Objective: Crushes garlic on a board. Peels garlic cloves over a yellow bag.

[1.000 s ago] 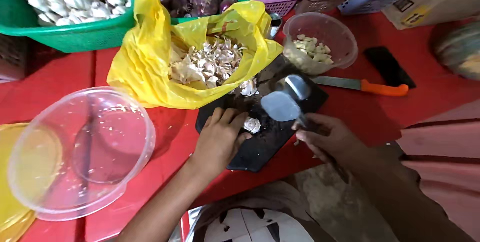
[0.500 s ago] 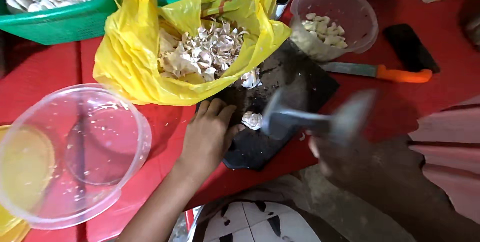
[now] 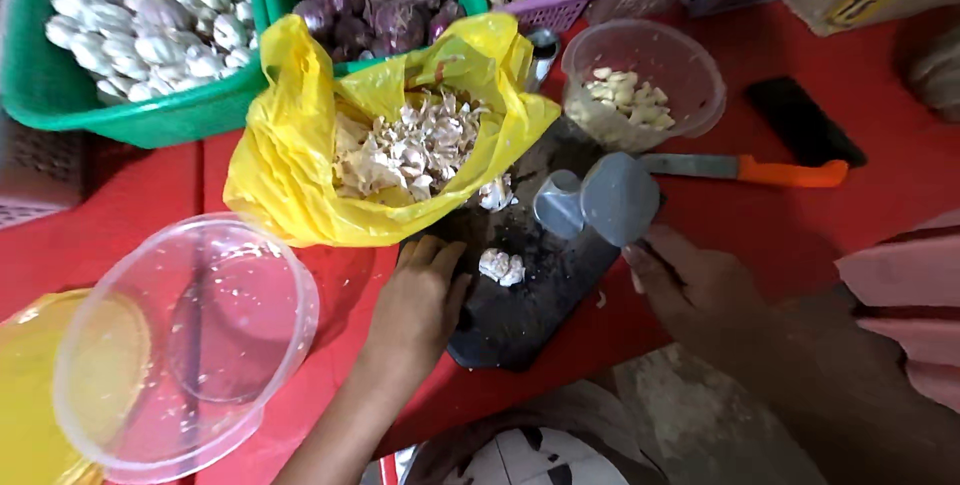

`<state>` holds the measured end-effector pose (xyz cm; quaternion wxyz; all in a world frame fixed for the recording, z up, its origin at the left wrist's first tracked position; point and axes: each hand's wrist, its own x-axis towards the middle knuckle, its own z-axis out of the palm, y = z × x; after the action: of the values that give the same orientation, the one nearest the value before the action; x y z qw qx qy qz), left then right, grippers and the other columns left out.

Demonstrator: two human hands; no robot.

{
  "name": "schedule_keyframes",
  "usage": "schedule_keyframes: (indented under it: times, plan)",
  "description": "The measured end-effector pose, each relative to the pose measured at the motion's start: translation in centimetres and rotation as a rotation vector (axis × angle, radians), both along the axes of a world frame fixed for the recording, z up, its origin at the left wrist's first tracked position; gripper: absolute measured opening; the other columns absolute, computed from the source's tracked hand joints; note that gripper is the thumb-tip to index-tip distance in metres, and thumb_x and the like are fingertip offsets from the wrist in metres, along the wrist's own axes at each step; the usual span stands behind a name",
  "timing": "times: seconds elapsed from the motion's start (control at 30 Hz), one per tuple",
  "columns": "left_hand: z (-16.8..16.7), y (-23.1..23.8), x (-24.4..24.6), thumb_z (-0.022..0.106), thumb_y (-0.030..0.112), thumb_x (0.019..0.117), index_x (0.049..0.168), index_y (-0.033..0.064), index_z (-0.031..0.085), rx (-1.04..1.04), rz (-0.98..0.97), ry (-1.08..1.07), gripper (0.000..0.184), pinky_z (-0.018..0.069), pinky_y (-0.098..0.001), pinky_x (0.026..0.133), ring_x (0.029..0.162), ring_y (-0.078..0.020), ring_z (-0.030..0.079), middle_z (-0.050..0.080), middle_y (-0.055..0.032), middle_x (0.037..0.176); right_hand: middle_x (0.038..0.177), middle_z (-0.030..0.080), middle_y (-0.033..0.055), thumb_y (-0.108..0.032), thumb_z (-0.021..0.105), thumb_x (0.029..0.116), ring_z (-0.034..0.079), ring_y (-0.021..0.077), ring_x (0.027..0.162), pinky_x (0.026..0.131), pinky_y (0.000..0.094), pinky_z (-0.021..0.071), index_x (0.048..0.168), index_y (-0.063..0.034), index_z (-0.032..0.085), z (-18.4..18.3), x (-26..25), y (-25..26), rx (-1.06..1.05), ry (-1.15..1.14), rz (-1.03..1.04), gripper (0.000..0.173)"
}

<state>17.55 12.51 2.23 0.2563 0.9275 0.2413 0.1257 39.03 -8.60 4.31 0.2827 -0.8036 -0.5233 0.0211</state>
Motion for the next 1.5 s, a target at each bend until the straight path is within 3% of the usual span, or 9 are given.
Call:
schedule_keyframes:
  times: [0.2,0.33,0.47,0.63,0.73,0.83,0.93,1.07,1.5]
  plan:
    - [-0.9,-1.5,1.2,0.07,0.036,0.0947,0.128,0.0031,0.069,0.094,-0.062,-0.121,0.046,0.0545,-0.0454,0.097,0.113,-0.0352,0.065,0.068,-0.0169,0.123,0.093,0.069,0.0242,-0.026,0.052,0.1042,0.07,0.0409,0.079,0.062,0.0522,0.0565,0.115,0.0017,0.072,-3.0,1.4,1.9,0.061,-0.341,-0.138,0.036]
    - [-1.9,-2.6,1.8,0.065,0.02,0.0976,0.132,0.0037,0.067,0.191,-0.122,-0.117,0.038,0.0538,-0.042,0.098,0.116,-0.034,0.064,0.068,-0.0132,0.129,0.1,0.067,0.0274,-0.029,0.06,0.1009,0.068,0.0468,0.09,0.073,0.0588,0.0567,0.119,-0.0006,0.071,-4.4,2.3,3.5,0.028,-0.311,-0.189,0.035]
    - [-2.0,-2.3,1.8,0.061,0.01,0.0975,0.122,0.0069,0.072,0.209,-0.134,-0.15,0.027,0.0547,-0.0382,0.097,0.113,-0.0296,0.066,0.071,-0.01,0.119,0.103,0.067,0.0269,-0.027,0.067,0.0977,0.067,0.0488,0.097,0.078,0.0629,0.0546,0.121,-0.002,0.069,-4.8,2.9,4.7,0.009,-0.26,-0.187,0.034]
    - [-0.9,-1.7,1.4,0.065,0.01,0.0956,0.121,0.0012,0.069,0.042,-0.101,-0.207,0.027,0.057,-0.0368,0.094,0.108,-0.0292,0.068,0.067,-0.0183,0.118,0.119,0.066,0.0291,-0.045,0.056,0.1007,0.061,0.0536,0.113,0.089,0.0692,0.0487,0.121,0.0002,0.07,-2.2,1.4,4.8,0.009,-0.299,-0.151,0.052]
    - [0.0,-1.0,1.1,0.067,0.01,0.0954,0.121,-0.0007,0.069,-0.11,-0.071,-0.306,0.028,0.0568,-0.0286,0.092,0.103,-0.0206,0.068,0.066,-0.0179,0.118,0.103,0.071,0.0231,-0.035,0.056,0.1017,0.069,0.0383,0.095,0.079,0.0506,0.056,0.106,0.0012,0.074,0.3,-1.3,6.1,0.235,-0.227,-0.064,0.04]
    - [1.9,0.1,1.0,0.07,0.012,0.0946,0.115,-0.0011,0.072,-0.182,-0.006,-0.477,0.025,0.0572,-0.0273,0.091,0.1,-0.0151,0.069,0.07,-0.0146,0.113,0.106,0.07,0.0094,-0.039,0.059,0.1011,0.067,0.0095,0.09,0.077,0.0248,0.0582,0.119,-0.0033,0.071,2.2,-3.2,9.0,0.252,0.181,0.13,0.042]
    - [3.6,2.3,1.5,0.072,0.009,0.0932,0.116,-0.0014,0.069,-0.157,0.047,-0.626,0.025,0.0609,-0.0301,0.089,0.098,-0.013,0.07,0.068,-0.0116,0.113,0.119,0.068,0.0071,-0.034,0.066,0.0978,0.07,0.0084,0.096,0.082,0.0263,0.0606,0.14,-0.0051,0.057,4.0,-3.3,12.7,0.125,0.619,0.278,0.052]
    - [5.6,4.9,2.6,0.074,0.002,0.0893,0.121,0.0007,0.066,-0.204,0.097,-0.712,0.033,0.0616,-0.0305,0.086,0.099,-0.0137,0.069,0.064,-0.0101,0.117,0.105,0.071,0.0078,-0.003,0.065,0.0968,0.072,0.0148,0.085,0.078,0.0307,0.0631,0.124,-0.0007,0.063,5.6,-3.5,17.1,0.216,1.033,0.308,0.028]
    - [8.8,8.9,3.9,0.069,-0.001,0.0931,0.118,0.003,0.07,-0.596,0.091,-0.854,0.025,0.0587,-0.0258,0.079,0.085,-0.0088,0.069,0.073,-0.0034,0.099,0.103,0.07,0.0076,-0.002,0.059,0.1006,0.071,0.0148,0.086,0.083,0.0329,0.0619,0.114,0.0022,0.067,7.4,-2.9,20.8,0.415,1.233,0.299,0.016]
